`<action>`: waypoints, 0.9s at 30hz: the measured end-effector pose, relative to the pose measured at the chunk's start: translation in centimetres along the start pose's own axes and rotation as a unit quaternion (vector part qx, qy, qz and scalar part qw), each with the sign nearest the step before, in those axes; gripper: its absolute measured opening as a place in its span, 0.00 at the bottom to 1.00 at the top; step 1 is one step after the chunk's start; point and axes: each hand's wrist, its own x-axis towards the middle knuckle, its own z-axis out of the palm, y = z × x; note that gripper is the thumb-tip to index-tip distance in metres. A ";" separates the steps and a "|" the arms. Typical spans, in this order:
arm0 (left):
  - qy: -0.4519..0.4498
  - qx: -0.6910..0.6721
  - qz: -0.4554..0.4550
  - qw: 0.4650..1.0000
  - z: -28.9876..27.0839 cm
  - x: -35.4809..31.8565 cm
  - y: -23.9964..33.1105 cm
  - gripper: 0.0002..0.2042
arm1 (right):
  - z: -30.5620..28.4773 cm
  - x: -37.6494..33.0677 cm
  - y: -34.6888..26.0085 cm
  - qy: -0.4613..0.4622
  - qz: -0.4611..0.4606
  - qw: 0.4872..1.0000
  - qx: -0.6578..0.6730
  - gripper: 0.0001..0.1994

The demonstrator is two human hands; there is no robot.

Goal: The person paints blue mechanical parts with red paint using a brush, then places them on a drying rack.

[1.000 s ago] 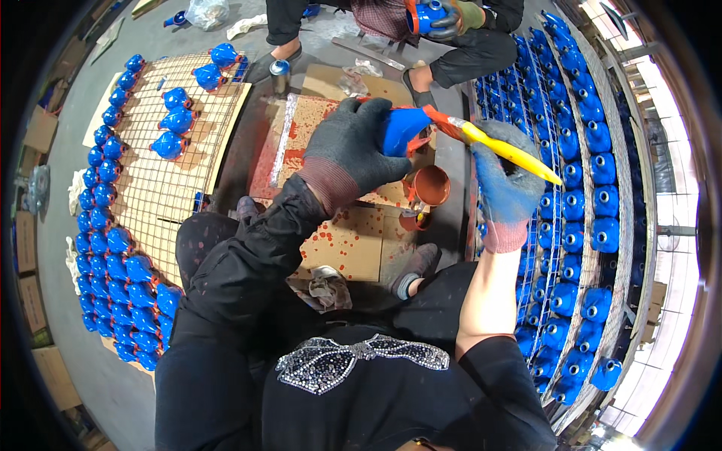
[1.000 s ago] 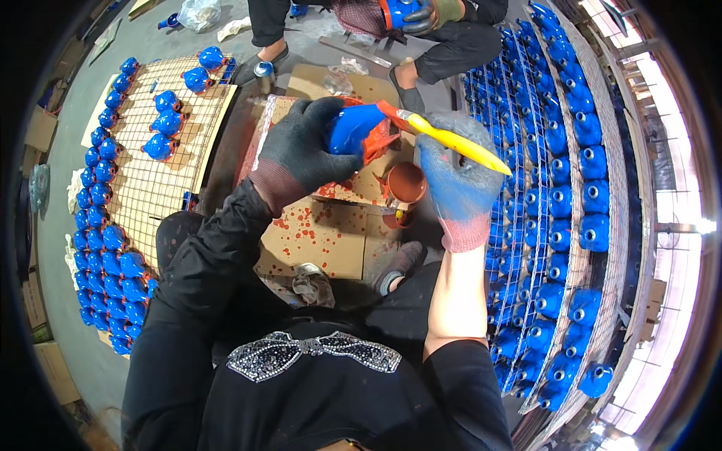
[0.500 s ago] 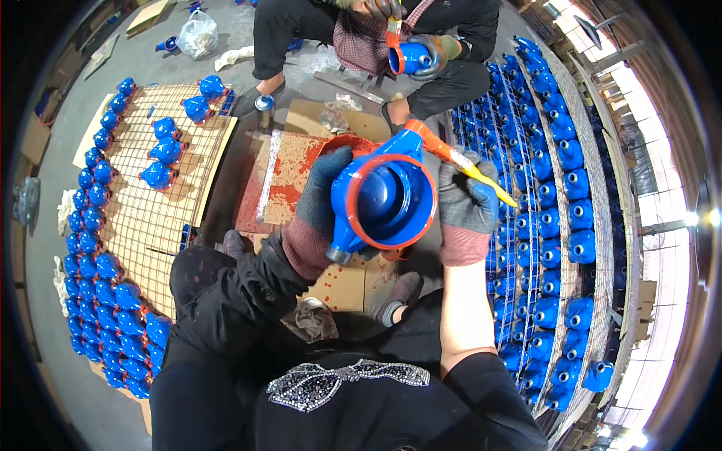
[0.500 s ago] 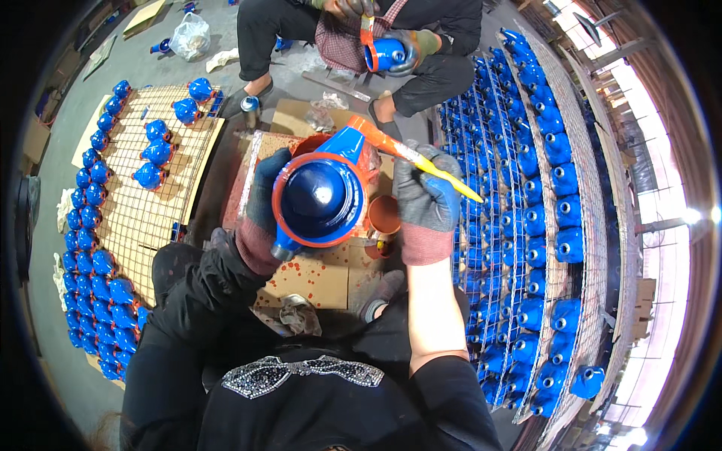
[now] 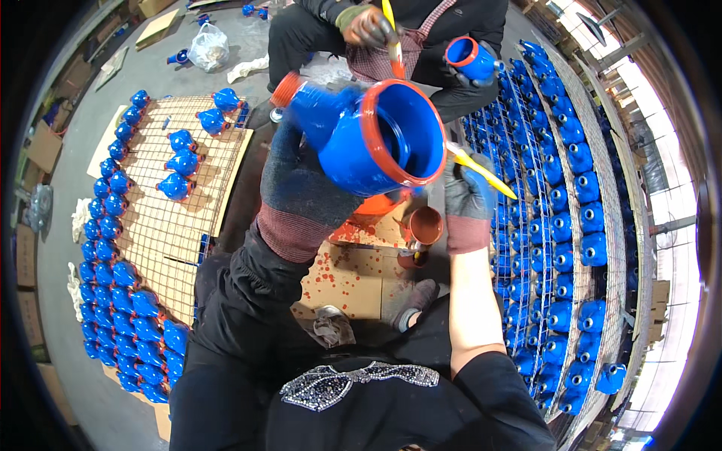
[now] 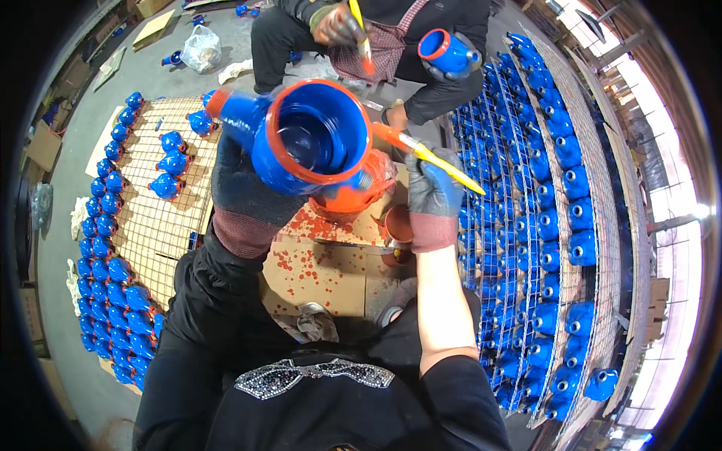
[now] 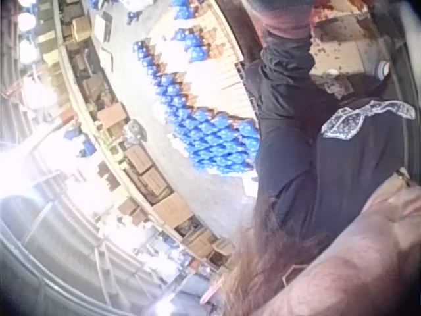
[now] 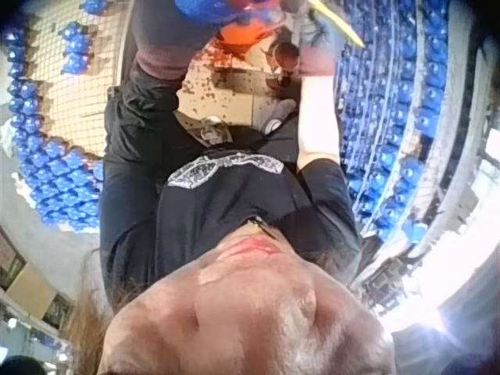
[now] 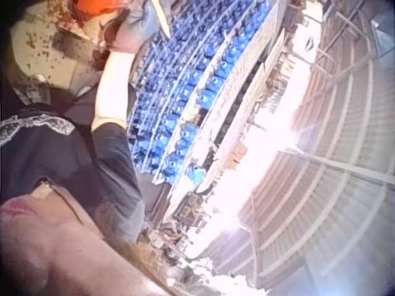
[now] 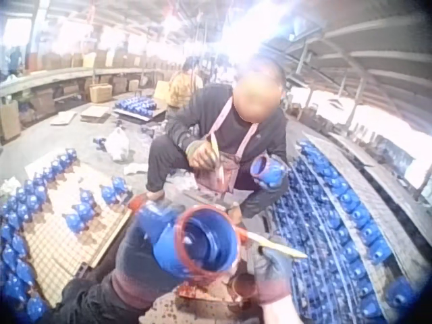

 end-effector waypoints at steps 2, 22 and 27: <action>0.020 0.129 0.025 0.991 -1.3 -0.2 -0.1 0.26 | 1.4 -0.2 -1.1 -0.023 -0.041 0.999 -0.009 0.16; -0.040 0.900 -0.023 0.434 -3.4 0.0 -5.1 0.35 | 6.4 -3.3 -5.6 -0.122 -0.100 0.800 -0.579 0.07; -0.015 0.867 -0.032 0.496 -3.7 0.6 -5.1 0.38 | 6.3 -3.9 -6.6 -0.111 -0.074 0.818 -0.559 0.08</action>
